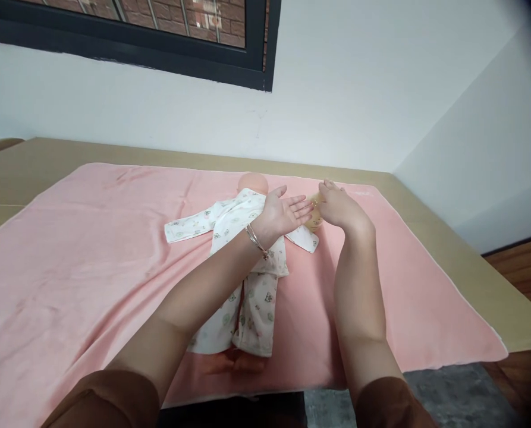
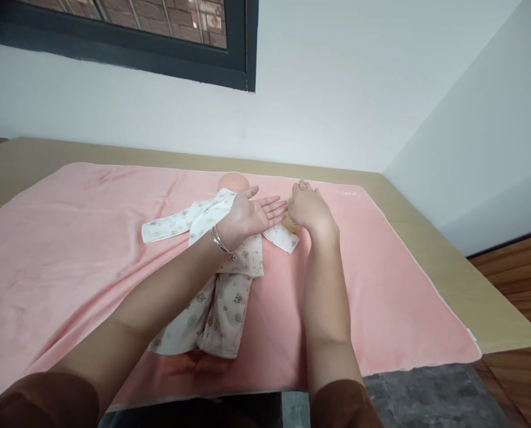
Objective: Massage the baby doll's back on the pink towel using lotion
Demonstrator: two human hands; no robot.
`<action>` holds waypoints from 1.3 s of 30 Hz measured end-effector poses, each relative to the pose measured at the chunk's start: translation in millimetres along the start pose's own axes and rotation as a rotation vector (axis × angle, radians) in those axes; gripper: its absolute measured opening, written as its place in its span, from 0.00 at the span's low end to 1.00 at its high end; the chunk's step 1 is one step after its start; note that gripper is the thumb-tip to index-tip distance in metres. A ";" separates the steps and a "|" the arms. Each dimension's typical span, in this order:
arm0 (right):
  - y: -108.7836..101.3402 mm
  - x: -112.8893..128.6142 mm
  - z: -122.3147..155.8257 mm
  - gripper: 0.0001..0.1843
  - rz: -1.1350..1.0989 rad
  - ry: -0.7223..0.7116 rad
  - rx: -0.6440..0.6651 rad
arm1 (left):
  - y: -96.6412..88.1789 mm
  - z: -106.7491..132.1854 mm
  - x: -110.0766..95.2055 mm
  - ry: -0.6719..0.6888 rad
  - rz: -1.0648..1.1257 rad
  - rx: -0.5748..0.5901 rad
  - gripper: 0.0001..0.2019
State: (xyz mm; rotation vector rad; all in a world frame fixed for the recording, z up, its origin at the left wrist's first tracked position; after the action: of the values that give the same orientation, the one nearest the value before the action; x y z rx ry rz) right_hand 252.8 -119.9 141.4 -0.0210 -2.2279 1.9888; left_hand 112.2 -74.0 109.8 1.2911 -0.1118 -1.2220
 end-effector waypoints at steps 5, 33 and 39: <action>-4.8 5.5 5.1 0.17 0.012 -0.012 -0.049 | 4.8 -8.5 -6.4 0.018 0.078 0.049 0.33; 2.1 144.0 71.8 0.35 -0.116 -0.472 -0.400 | -20.0 157.5 -50.0 0.134 -0.025 0.147 0.23; 9.2 165.2 82.2 0.36 -0.218 -0.674 -0.555 | -16.5 185.3 -54.2 -0.012 0.100 0.373 0.29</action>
State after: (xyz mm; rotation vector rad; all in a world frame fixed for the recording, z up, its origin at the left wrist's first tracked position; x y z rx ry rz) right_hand 78.6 -181.2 141.1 0.9017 -2.9440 1.3225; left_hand -43.8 -153.1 193.2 1.5797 -0.4241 -1.1569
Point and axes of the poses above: each hand's wrist, its own z-axis away from the middle knuckle, its own y-axis out of the palm, x = y × z, the point moved 1 cm from there along -z, towards the middle knuckle, and after that the axes turned 5 degrees about z, right-handed, at the moved point
